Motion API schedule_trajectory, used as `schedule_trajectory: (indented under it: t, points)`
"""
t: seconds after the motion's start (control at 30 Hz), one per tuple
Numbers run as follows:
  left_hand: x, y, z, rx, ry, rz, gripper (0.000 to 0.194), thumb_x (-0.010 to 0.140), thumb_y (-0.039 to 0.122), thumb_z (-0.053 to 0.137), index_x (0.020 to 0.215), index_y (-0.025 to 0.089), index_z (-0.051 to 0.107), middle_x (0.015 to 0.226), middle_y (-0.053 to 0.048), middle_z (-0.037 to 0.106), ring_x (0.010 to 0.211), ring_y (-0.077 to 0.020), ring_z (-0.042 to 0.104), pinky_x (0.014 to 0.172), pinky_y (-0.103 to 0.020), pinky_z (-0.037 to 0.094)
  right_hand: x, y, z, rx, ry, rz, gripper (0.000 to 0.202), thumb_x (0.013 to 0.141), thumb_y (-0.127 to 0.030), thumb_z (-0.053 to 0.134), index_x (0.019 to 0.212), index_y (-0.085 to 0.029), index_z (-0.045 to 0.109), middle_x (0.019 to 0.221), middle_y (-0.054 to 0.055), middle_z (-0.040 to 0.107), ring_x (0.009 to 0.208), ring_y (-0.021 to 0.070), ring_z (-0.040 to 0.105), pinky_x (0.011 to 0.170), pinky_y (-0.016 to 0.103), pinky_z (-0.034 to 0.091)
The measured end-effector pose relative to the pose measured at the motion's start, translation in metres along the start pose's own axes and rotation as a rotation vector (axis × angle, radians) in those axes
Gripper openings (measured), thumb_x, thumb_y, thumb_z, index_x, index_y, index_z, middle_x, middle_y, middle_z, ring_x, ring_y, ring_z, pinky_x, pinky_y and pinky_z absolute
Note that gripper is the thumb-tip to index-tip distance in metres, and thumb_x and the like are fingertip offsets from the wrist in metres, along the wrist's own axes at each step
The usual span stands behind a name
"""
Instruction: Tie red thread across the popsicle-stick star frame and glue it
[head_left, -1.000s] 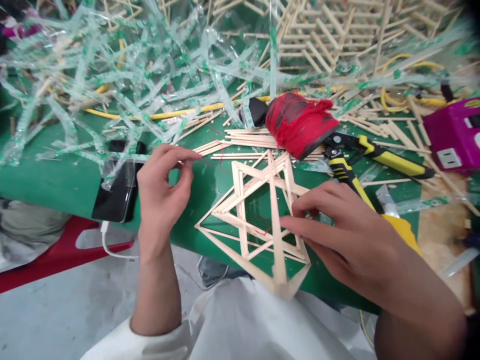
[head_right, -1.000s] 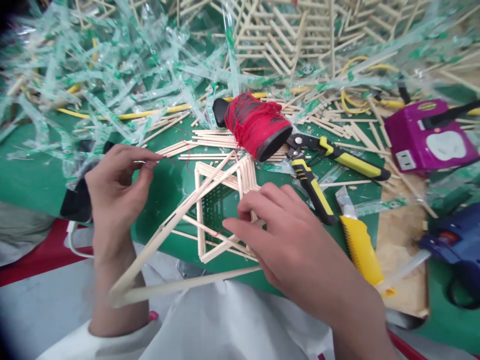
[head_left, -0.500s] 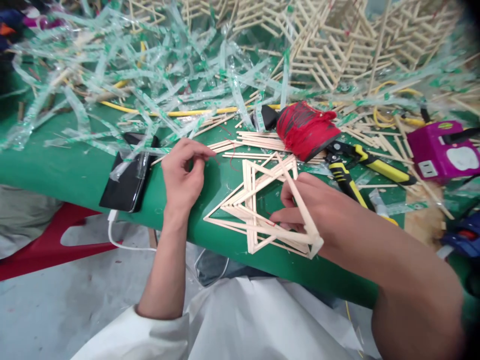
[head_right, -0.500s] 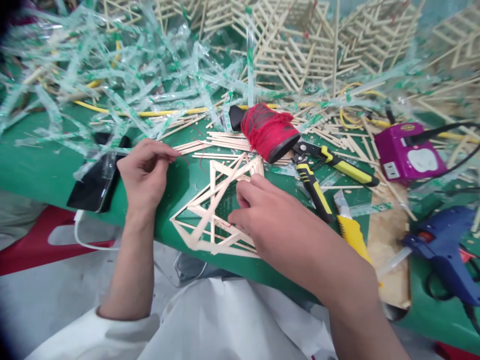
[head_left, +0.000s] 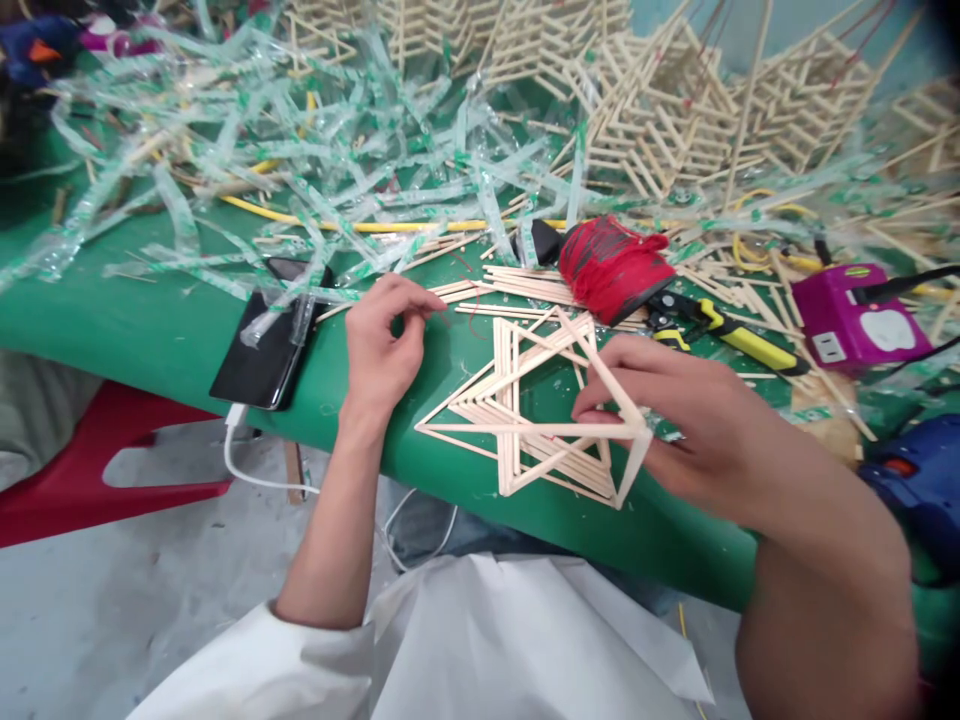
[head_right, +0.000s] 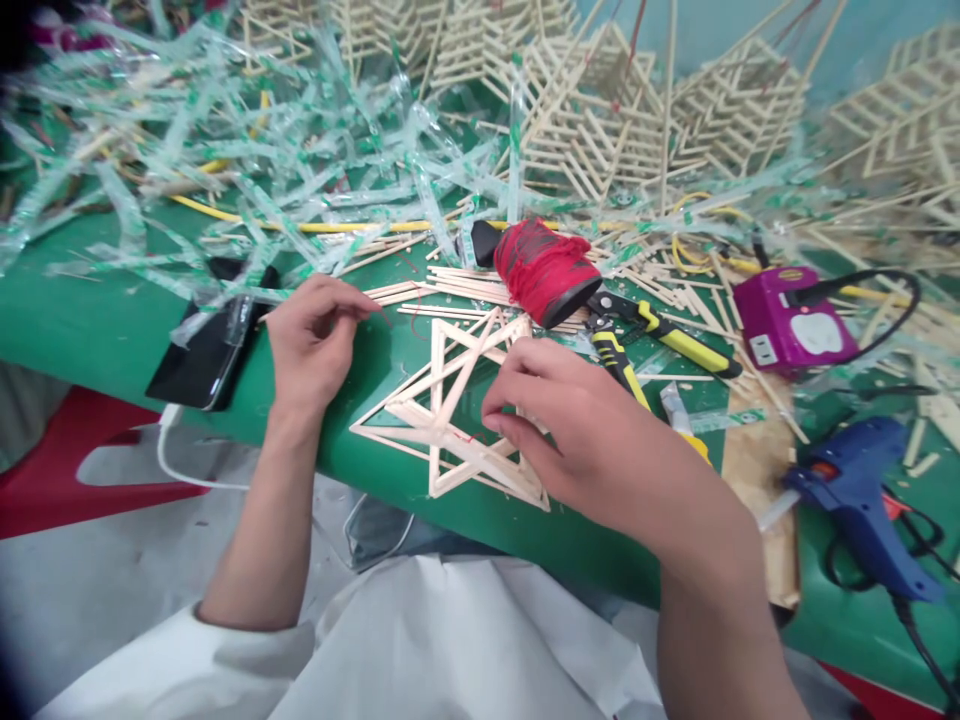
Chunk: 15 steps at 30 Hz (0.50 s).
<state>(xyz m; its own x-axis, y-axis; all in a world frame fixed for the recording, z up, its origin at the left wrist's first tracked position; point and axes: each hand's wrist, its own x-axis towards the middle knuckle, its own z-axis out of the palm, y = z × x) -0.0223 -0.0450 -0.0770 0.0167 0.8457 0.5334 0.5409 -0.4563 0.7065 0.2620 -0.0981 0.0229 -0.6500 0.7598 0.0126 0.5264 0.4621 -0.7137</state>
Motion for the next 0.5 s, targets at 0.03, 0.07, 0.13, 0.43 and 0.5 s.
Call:
schedule_trajectory:
  t: [0.03,0.07,0.13,0.43,0.5]
  points:
    - [0.000,0.000,0.000,-0.001,0.000,-0.001,0.042,0.070,-0.009,0.047,0.081,0.022,0.074,0.078,0.001,0.066,0.071,-0.0142,0.063,0.068,-0.027,0.052,-0.001,0.000,0.000,0.009,0.023,-0.003,0.019,0.101,-0.020,0.048,0.088,-0.019,0.061,0.094,0.004,0.057,0.086,0.0145,0.057,0.073,0.031,0.047]
    - [-0.001,0.001,0.000,-0.003,-0.001,-0.003,0.042,0.071,-0.009,0.047,0.081,0.022,0.074,0.078,0.001,0.066,0.072,-0.0140,0.063,0.068,-0.027,0.051,-0.001,-0.001,0.000,0.009,0.036,-0.009,0.018,0.101,-0.021,0.049,0.088,-0.019,0.061,0.094,0.004,0.057,0.086,0.0145,0.057,0.073,0.031,0.047]
    - [-0.001,0.001,0.000,-0.008,-0.004,-0.004,0.041,0.071,-0.008,0.047,0.081,0.021,0.074,0.078,0.001,0.065,0.072,-0.0136,0.063,0.069,-0.026,0.051,0.000,-0.002,0.002,-0.027,0.021,-0.028,0.017,0.100,-0.019,0.049,0.091,-0.018,0.064,0.097,0.005,0.057,0.089,0.0165,0.057,0.075,0.033,0.047]
    - [0.000,0.003,0.000,0.018,-0.002,-0.014,0.037,0.072,-0.004,0.046,0.080,0.020,0.072,0.079,0.000,0.066,0.072,-0.0134,0.062,0.070,-0.026,0.051,0.011,0.001,0.015,-0.172,-0.125,-0.026,0.032,0.094,-0.010,0.049,0.065,-0.017,0.058,0.091,0.007,0.047,0.087,0.0210,0.046,0.071,0.036,0.042]
    - [0.000,0.004,-0.001,0.006,-0.004,-0.006,0.037,0.073,-0.004,0.046,0.081,0.021,0.072,0.079,0.000,0.065,0.072,-0.0133,0.062,0.069,-0.026,0.051,0.011,0.002,0.015,-0.174,-0.113,-0.032,0.032,0.093,-0.008,0.050,0.062,-0.016,0.055,0.091,0.006,0.046,0.086,0.0199,0.045,0.071,0.035,0.041]
